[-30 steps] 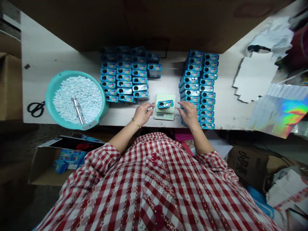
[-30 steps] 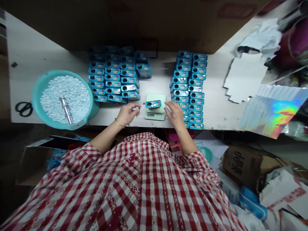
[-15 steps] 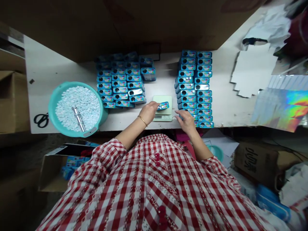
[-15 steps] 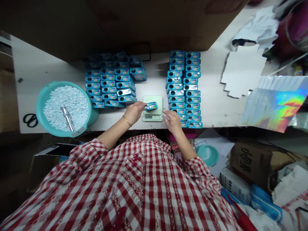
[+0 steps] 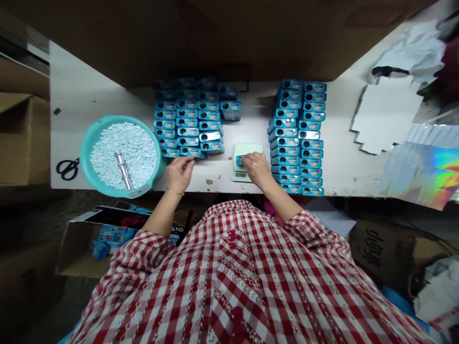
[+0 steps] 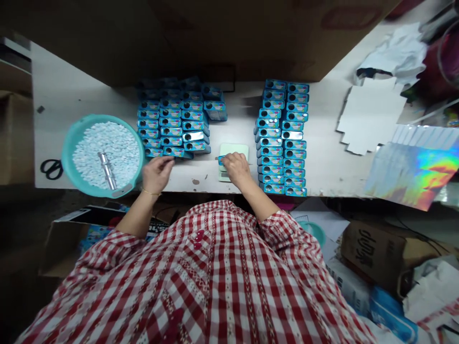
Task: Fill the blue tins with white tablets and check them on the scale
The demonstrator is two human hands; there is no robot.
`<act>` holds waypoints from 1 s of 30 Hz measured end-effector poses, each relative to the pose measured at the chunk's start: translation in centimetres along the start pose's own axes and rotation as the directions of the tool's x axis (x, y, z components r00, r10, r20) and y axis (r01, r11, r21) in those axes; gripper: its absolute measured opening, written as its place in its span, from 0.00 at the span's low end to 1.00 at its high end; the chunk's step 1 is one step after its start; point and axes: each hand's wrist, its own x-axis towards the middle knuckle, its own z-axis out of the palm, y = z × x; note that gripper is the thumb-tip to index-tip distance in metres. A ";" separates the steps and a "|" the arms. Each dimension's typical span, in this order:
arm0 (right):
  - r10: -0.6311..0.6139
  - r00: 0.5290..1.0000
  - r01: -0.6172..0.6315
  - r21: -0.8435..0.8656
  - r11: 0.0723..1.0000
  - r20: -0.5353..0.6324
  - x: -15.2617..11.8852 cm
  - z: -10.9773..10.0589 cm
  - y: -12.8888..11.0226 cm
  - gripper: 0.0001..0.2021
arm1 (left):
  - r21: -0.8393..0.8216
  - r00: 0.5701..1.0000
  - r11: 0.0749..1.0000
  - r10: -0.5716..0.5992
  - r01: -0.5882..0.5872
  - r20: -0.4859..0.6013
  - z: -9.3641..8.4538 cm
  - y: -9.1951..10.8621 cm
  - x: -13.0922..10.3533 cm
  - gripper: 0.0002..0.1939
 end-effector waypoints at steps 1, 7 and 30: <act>-0.007 1.000 0.008 0.040 0.999 -0.017 0.3 0.3 -0.1 0.15 | 0.053 0.998 0.999 0.002 0.001 -0.060 -1.3 -1.3 0.1 0.09; 0.036 0.951 0.069 0.325 0.943 -0.306 0.0 -0.4 0.2 0.13 | 0.206 0.941 0.955 -0.146 0.214 -0.305 -7.6 -9.4 2.8 0.18; 0.239 0.920 -0.115 0.370 0.922 -0.311 -5.1 -2.2 -1.0 0.11 | -0.841 0.813 0.484 -0.573 0.241 -0.097 -13.7 -15.0 6.3 0.15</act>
